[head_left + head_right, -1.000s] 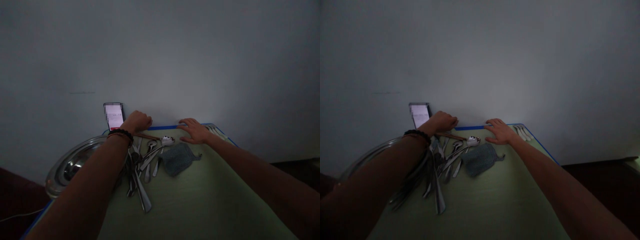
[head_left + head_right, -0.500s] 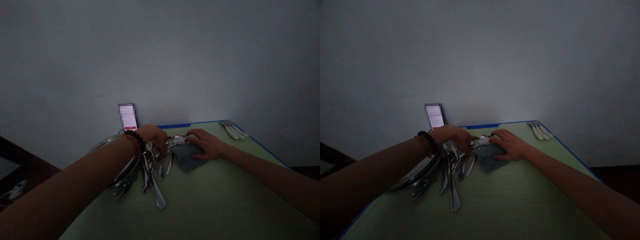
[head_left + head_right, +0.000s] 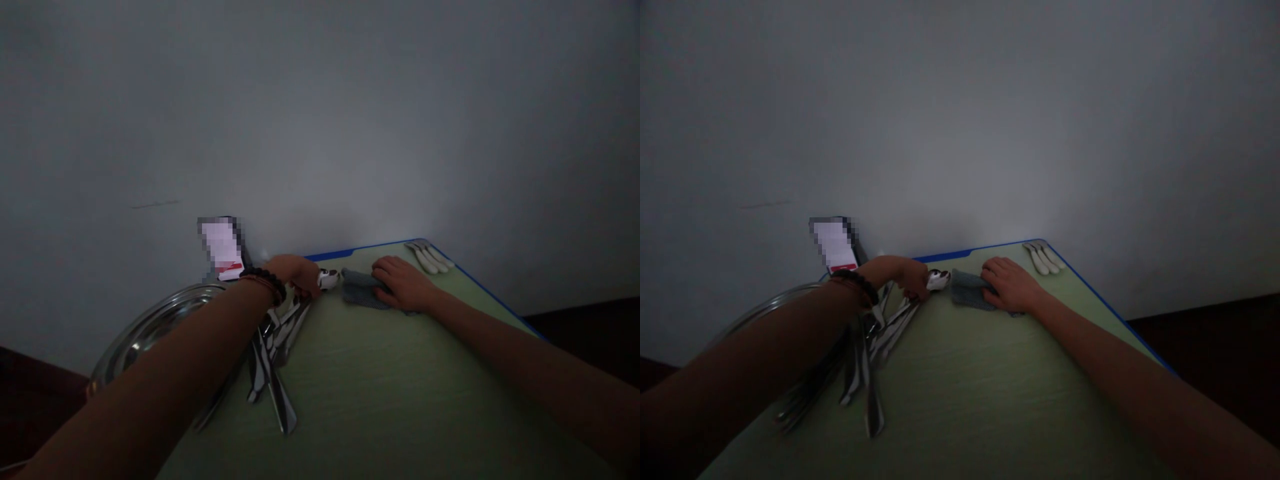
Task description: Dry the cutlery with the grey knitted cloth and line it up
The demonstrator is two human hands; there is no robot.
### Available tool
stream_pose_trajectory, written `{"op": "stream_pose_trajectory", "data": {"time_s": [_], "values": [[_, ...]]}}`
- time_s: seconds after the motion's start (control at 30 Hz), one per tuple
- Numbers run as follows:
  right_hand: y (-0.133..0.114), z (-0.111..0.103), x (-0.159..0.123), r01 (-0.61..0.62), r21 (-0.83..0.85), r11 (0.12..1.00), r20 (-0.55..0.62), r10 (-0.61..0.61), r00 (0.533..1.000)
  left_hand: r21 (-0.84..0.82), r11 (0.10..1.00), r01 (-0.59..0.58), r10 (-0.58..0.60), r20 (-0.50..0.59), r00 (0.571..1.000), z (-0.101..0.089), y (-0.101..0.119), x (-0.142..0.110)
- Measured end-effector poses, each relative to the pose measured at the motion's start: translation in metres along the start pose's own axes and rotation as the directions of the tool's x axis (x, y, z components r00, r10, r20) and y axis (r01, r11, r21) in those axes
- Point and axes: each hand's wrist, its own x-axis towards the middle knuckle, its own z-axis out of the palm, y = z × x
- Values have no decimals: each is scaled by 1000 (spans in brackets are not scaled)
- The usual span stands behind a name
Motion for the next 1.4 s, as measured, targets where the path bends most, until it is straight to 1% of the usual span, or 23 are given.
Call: {"op": "stream_pose_trajectory", "data": {"time_s": [0.07, 0.13, 0.23, 0.3, 0.37, 0.47, 0.57, 0.63, 0.7, 0.73, 0.77, 0.8, 0.83, 0.9, 0.93, 0.97, 1.07, 1.13, 1.2, 1.23, 1.27, 1.33, 1.4], "values": [[-1, 0, 0, -32, 7, 999, 1, 32, 1000, -18, 1000, 1, -1, -22, 1000, -1, -5, -2], [-1, 0, 0, -70, 19, 997, -5, 70, 998, -40, 999, -3, 1, -68, 998, -2, -12, -6], [-1, 1, -2, -142, 45, 989, -27, 143, 989, -77, 997, -14, -1, -188, 982, -5, -21, -13], [-1, 3, -3, -198, 71, 978, -50, 202, 978, -109, 994, -24, -9, -295, 956, -5, -23, -16], [-2, 4, -5, -263, 105, 959, -82, 272, 959, -150, 988, -43, -23, -415, 910, -4, -19, -19], [-4, 5, -9, -360, 173, 917, -135, 384, 913, -234, 967, -101, -59, -590, 805, 4, -2, -26], [-8, 4, -13, -406, 250, 879, -167, 452, 876, -332, 923, -196, -114, -721, 683, 21, 23, -36], [-10, 2, -13, -416, 290, 862, -196, 479, 856, -385, 879, -280, -137, -768, 625, 37, 37, -42], [-13, -1, -11, -420, 310, 853, -251, 499, 829, -440, 821, -363, -147, -777, 612, 54, 45, -44], [-14, -2, -9, -410, 308, 858, -280, 494, 823, -468, 791, -394, -151, -773, 616, 62, 47, -43], [-16, -4, -7, -393, 297, 870, -296, 476, 828, -498, 759, -418, -163, -768, 620, 70, 48, -41], [-19, -5, -5, -368, 280, 887, -288, 443, 849, -525, 731, -437, -177, -763, 622, 77, 47, -38], [-22, -6, -3, -336, 264, 904, -251, 400, 881, -550, 700, -455, -188, -758, 625, 82, 46, -34], [-27, -4, 0, -291, 256, 922, -109, 327, 939, -585, 644, -492, -204, -752, 627, 91, 42, -24], [-29, -1, 2, -297, 271, 916, -42, 319, 947, -598, 618, -511, -209, -751, 626, 93, 40, -20], [-30, 2, 5, -322, 312, 894, 1, 339, 941, -607, 594, -529, -211, -752, 625, 96, 39, -16], [-27, 11, 11, -423, 493, 760, 19, 477, 879, -619, 538, -573, -194, -752, 630, 100, 36, -9], [-22, 14, 13, -449, 588, 673, 15, 545, 838, -620, 509, -597, -163, -750, 641, 102, 36, -8], [-17, 15, 13, -466, 643, 608, 10, 601, 799, -628, 479, -613, -136, -743, 655, 103, 37, -8], [-15, 15, 13, -476, 676, 562, 6, 642, 766, -634, 467, -616, -130, -738, 662, 103, 37, -8], [-14, 15, 13, -486, 712, 506, 3, 690, 723, -642, 458, -615, -127, -732, 669, 104, 37, -9], [-13, 16, 14, -485, 789, 377, 3, 787, 616, -657, 452, -603, -133, -718, 683, 103, 38, -10], [-15, 19, 18, -439, 865, 242, 25, 854, 519, -668, 454, -590, -143, -708, 691, 102, 39, -12]]}}
